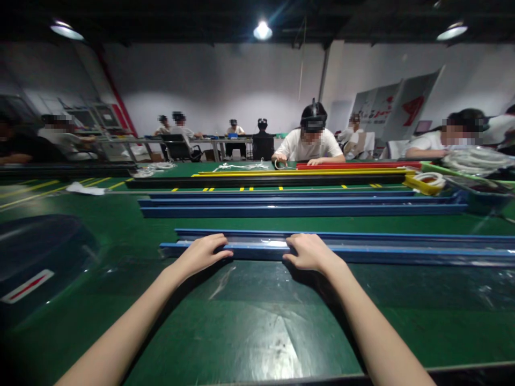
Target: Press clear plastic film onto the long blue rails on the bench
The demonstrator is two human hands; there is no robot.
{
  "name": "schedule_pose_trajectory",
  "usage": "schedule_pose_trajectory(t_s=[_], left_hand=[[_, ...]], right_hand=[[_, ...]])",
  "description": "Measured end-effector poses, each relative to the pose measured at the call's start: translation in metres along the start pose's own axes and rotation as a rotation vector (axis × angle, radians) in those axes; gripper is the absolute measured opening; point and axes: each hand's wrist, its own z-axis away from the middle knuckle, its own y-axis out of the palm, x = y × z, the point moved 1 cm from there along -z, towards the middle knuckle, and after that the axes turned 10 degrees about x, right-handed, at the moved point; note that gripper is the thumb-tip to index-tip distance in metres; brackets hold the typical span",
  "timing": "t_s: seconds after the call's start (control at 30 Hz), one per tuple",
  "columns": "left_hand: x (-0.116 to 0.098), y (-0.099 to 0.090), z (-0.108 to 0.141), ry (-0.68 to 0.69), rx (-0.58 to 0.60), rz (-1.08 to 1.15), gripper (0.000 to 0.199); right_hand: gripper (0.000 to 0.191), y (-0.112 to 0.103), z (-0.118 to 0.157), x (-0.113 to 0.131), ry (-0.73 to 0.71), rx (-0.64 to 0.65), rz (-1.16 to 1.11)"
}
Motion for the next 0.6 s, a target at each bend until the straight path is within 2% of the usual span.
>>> schedule_pose_trajectory(t_s=[0.33,0.6], left_hand=[[-0.008,0.005,0.004,-0.003,-0.083,-0.033,0.027],[-0.008,0.006,0.005,-0.025,-0.093,-0.046,0.026]], right_hand=[[0.034,0.011,-0.011,0.011,-0.076,-0.018,-0.061],[0.03,0.006,-0.029,0.031,-0.162,-0.022,-0.094]])
